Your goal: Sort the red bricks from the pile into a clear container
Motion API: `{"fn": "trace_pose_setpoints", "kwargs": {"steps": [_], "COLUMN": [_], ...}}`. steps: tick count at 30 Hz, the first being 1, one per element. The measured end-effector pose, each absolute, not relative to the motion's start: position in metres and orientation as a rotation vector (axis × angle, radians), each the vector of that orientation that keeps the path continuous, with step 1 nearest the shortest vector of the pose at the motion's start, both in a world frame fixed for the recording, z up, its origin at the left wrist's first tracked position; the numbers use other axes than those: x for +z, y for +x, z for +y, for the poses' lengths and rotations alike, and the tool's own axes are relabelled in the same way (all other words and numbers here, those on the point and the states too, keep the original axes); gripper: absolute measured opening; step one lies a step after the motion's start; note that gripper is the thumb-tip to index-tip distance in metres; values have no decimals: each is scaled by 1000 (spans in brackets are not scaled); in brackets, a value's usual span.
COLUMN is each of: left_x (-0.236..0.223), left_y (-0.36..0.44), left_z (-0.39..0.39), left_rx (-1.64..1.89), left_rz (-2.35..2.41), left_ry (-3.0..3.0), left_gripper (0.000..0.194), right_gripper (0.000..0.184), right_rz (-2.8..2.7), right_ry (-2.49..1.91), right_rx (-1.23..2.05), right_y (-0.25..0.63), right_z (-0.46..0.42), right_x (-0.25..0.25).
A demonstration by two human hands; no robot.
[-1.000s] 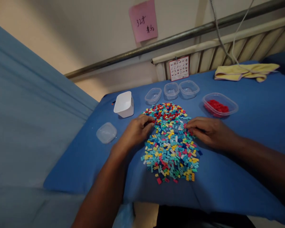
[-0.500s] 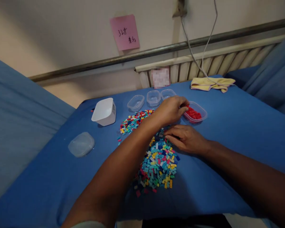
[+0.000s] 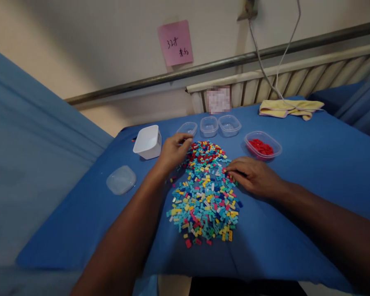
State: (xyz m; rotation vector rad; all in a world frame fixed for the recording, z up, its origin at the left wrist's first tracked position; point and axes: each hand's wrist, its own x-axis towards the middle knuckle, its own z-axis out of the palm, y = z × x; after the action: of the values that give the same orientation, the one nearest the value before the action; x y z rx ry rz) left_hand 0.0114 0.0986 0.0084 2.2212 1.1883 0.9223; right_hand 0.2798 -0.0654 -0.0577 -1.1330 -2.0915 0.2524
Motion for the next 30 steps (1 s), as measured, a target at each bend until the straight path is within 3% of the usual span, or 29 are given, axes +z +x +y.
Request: {"fn": "trace_pose_setpoints", "kwargs": {"steps": [8, 14, 30], "left_x": [-39, -45, -61], "left_y": [-63, -69, -58], "left_z": [102, 114, 115], "left_rx": [1272, 1474, 1478], "left_rz": [1401, 1345, 1299], "left_ry": [2086, 2091, 1963], "left_gripper": [33, 30, 22], "right_gripper": [17, 20, 28], "right_rz": [-2166, -2009, -2297], "right_ry": [-1069, -1340, -1566], "right_rx": [234, 200, 115], "right_y": [271, 271, 189], "right_z": [-72, -52, 8], "right_x": [-63, -53, -45]}}
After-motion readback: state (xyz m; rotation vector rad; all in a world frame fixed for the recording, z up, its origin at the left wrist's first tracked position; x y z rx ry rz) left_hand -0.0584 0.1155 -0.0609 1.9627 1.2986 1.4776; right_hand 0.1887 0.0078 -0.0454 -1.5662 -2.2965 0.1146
